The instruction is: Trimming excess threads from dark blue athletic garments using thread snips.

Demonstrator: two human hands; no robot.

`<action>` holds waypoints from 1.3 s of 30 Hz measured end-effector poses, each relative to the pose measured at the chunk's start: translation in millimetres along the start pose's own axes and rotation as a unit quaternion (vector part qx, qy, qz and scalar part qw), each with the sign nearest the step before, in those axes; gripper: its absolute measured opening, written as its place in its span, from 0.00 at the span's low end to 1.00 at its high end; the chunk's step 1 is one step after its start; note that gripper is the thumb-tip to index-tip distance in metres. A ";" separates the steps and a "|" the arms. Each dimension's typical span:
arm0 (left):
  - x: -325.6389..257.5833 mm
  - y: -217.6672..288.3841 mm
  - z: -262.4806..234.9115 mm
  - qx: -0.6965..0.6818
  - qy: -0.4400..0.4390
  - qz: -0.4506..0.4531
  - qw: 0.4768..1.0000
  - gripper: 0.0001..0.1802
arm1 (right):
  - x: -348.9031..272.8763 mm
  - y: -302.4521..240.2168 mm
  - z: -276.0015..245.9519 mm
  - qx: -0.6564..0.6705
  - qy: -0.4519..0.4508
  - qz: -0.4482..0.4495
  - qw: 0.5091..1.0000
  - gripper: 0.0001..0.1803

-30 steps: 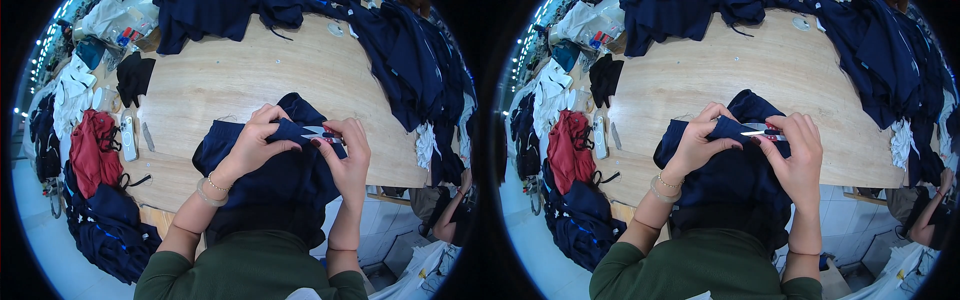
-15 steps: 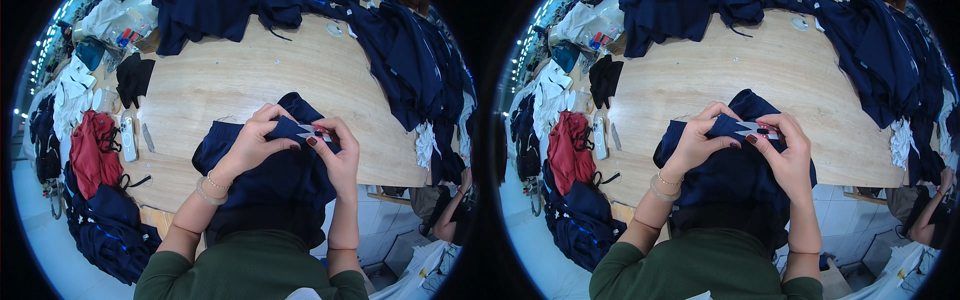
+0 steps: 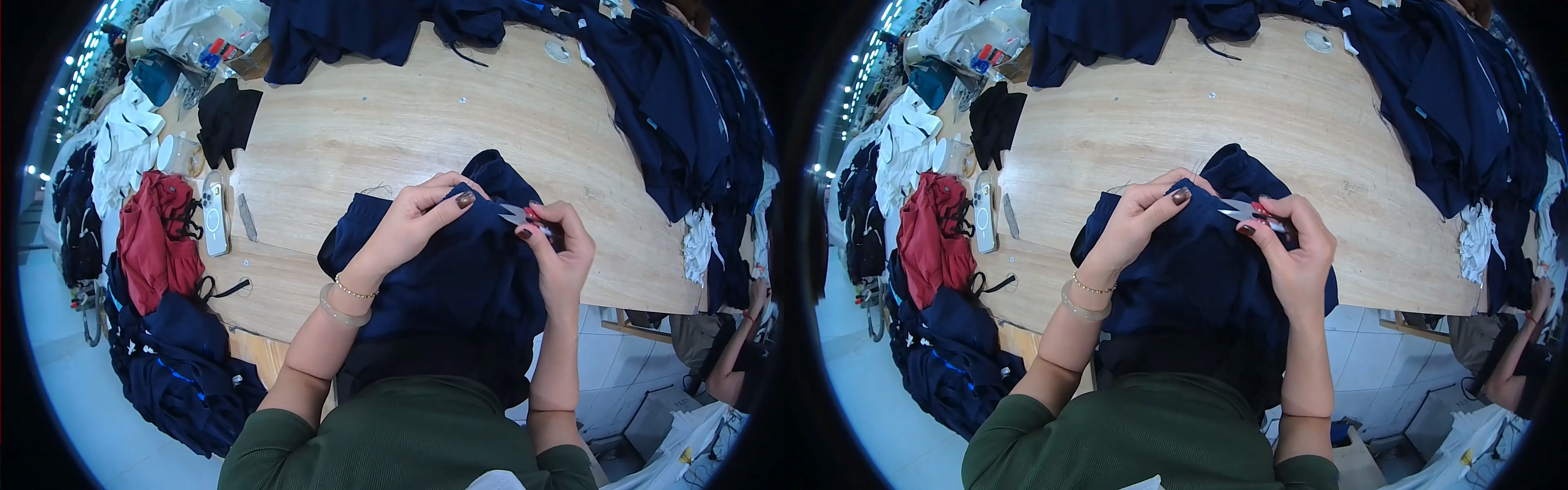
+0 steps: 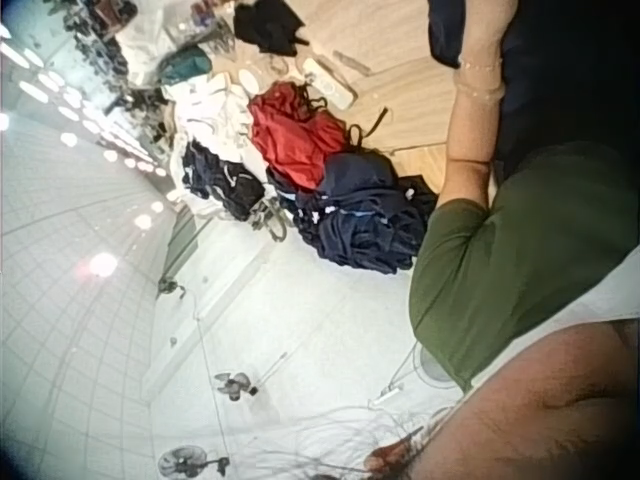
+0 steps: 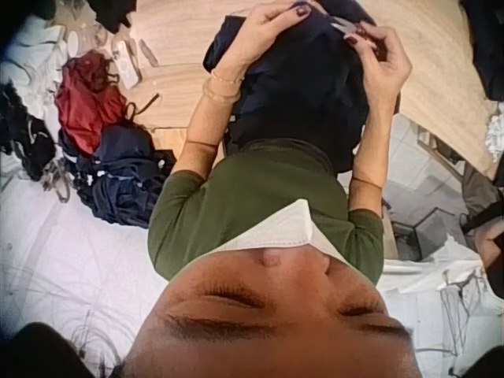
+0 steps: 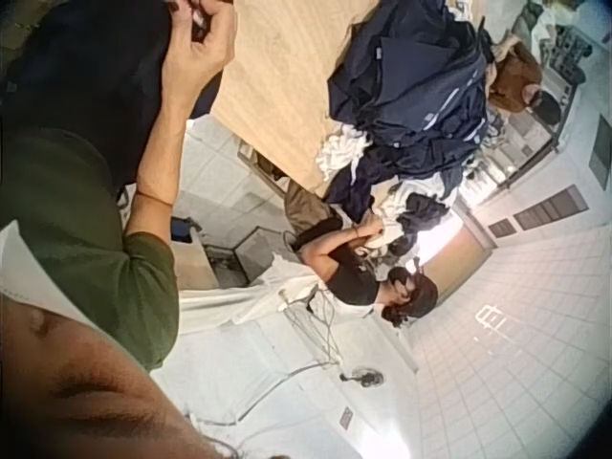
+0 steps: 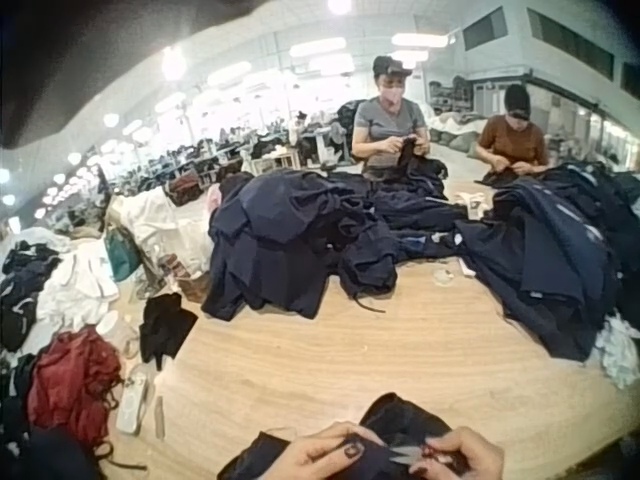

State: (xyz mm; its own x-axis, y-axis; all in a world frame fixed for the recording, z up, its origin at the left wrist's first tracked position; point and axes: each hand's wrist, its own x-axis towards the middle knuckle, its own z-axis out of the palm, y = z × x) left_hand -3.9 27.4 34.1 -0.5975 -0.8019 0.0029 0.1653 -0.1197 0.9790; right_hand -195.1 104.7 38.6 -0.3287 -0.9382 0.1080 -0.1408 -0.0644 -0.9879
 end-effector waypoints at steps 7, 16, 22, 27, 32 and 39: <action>0.7 -4.7 0.6 0.064 -0.001 0.010 0.998 0.11 | 7.8 -21.9 -4.2 -0.184 -0.039 -0.162 0.969 0.14; 0.9 -1.0 3.2 0.066 -0.005 0.008 0.998 0.15 | 16.3 -22.8 -2.5 -0.207 -0.082 -0.228 0.948 0.15; -0.4 -11.1 0.4 0.033 -0.008 0.030 0.999 0.16 | 12.3 -17.5 -3.1 -0.119 -0.119 -0.196 0.966 0.14; -1.8 -10.7 -2.8 0.066 -0.049 0.085 0.993 0.27 | 13.7 -24.9 -5.3 -0.155 -0.052 -0.149 0.975 0.15; -1.1 -13.4 -1.5 0.074 -0.052 0.113 0.989 0.27 | 13.7 -23.6 -0.3 -0.165 -0.066 -0.176 0.968 0.16; -1.1 -13.3 -4.3 0.081 -0.068 0.119 0.987 0.25 | 15.0 -24.5 4.3 -0.166 -0.081 -0.192 0.964 0.16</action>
State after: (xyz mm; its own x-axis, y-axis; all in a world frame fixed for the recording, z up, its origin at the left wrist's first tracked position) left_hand -2.1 27.4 20.2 -0.6577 -0.7093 0.2537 0.1935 0.1665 0.9669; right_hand -192.6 90.7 63.9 -0.0468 -0.9094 0.4133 -0.5224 -0.3304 -0.7861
